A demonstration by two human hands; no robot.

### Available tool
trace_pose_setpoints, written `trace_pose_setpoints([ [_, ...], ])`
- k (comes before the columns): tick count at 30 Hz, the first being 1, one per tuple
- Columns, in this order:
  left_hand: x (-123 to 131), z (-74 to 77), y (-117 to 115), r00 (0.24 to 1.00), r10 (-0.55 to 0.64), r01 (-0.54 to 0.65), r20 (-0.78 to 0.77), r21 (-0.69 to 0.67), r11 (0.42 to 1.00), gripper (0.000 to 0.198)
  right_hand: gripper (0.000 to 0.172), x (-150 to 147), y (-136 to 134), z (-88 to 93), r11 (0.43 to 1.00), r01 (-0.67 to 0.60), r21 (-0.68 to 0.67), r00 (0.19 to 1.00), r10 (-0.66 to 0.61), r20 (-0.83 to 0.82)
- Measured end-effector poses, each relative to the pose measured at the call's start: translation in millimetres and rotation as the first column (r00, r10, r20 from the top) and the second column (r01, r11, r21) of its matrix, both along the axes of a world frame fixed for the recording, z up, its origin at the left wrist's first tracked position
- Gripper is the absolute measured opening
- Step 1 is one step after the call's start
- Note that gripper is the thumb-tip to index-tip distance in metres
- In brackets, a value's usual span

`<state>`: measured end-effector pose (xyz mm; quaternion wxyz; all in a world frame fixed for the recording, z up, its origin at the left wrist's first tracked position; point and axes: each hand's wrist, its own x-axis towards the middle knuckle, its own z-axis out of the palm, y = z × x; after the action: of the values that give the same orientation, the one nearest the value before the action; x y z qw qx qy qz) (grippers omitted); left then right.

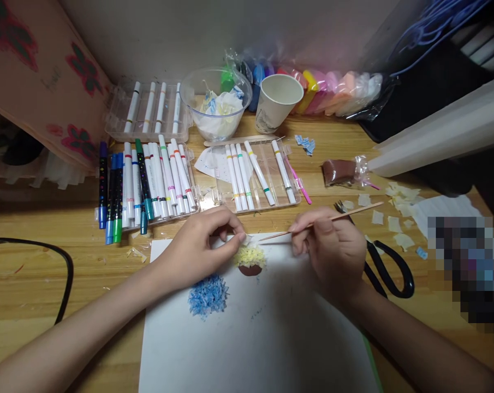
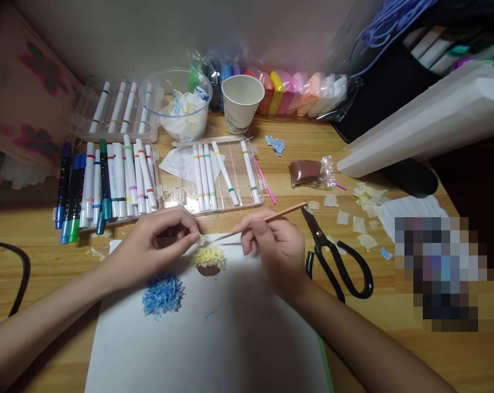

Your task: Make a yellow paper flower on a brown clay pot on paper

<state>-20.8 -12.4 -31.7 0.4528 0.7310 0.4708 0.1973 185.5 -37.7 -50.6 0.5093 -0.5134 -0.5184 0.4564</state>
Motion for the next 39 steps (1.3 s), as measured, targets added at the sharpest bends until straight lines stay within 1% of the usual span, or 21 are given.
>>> trace_pose_setpoints([
  [4, 3.0, 11.4, -6.3, 0.998, -0.05, 0.051, 0.036, -0.032, 0.998, 0.009, 0.025, 3.0, -1.8, 12.2, 0.992, 0.097, 0.08, 0.992, -0.09, -0.085],
  [6, 5.5, 15.3, -14.5, 0.995, -0.088, 0.09, 0.044, -0.044, 0.995, 0.01, 0.023, 5.5, -10.9, 14.5, 0.992, 0.108, 0.062, 0.988, -0.1, -0.119],
  [9, 8.5, 15.7, -31.3, 0.989, -0.146, 0.146, -0.012, -0.017, 0.989, 0.01, 0.022, 9.8, -31.6, 9.1, 0.994, 0.112, 0.004, 0.979, -0.11, -0.174],
  [11, 9.6, 12.8, -42.5, 0.984, -0.159, 0.163, -0.077, 0.039, 0.986, 0.009, 0.02, 12.3, -45.1, 2.5, 0.993, 0.116, -0.022, 0.969, -0.118, -0.216],
  [13, 10.5, 8.9, -51.6, 0.981, -0.139, 0.155, -0.135, 0.112, 0.982, 0.008, 0.019, 14.0, -55.4, -3.6, 0.995, 0.099, -0.031, 0.963, -0.103, -0.247],
  [15, 11.8, 5.5, -57.8, 0.979, -0.104, 0.137, -0.174, 0.186, 0.973, 0.01, 0.017, 14.6, -61.8, -7.8, 0.999, 0.051, -0.015, 0.965, -0.053, -0.256],
  [17, 13.7, 3.1, -61.4, 0.975, -0.075, 0.128, -0.208, 0.254, 0.959, 0.012, 0.016, 14.4, -64.9, -10.4, 1.0, -0.015, 0.013, 0.972, 0.017, -0.235],
  [19, 16.0, 1.3, -63.1, 0.97, -0.048, 0.13, -0.239, 0.343, 0.93, 0.014, 0.015, 13.8, -65.7, -11.9, 0.997, -0.069, 0.029, 0.978, 0.073, -0.197],
  [22, 19.0, -0.7, -62.8, 0.962, -0.007, 0.141, -0.272, 0.476, 0.868, 0.015, 0.015, 13.1, -65.3, -13.4, 0.993, -0.113, 0.038, 0.981, 0.117, -0.152],
  [24, 20.5, -1.6, -61.1, 0.957, 0.011, 0.148, -0.289, 0.519, 0.842, 0.016, 0.014, 13.0, -65.0, -14.4, 0.99, -0.135, 0.048, 0.982, 0.14, -0.125],
  [27, 22.3, -2.2, -57.6, 0.951, 0.028, 0.152, -0.307, 0.545, 0.824, 0.016, 0.012, 12.7, -65.3, -16.0, 0.982, -0.174, 0.078, 0.981, 0.179, -0.07],
  [31, 23.5, -3.0, -54.5, 0.951, 0.039, 0.147, -0.307, 0.56, 0.815, 0.015, 0.01, 12.1, -66.9, -17.5, 0.968, -0.217, 0.128, 0.976, 0.216, 0.023],
  [36, 23.0, -4.3, -52.9, 0.95, 0.034, 0.153, -0.311, 0.558, 0.815, 0.013, 0.01, 12.0, -68.2, -17.7, 0.951, -0.236, 0.198, 0.963, 0.201, 0.179],
  [39, 21.1, -3.5, -50.6, 0.957, 0.043, 0.13, -0.287, 0.556, 0.821, 0.013, 0.01, 12.0, -68.8, -17.9, 0.949, -0.236, 0.21, 0.959, 0.192, 0.208],
])
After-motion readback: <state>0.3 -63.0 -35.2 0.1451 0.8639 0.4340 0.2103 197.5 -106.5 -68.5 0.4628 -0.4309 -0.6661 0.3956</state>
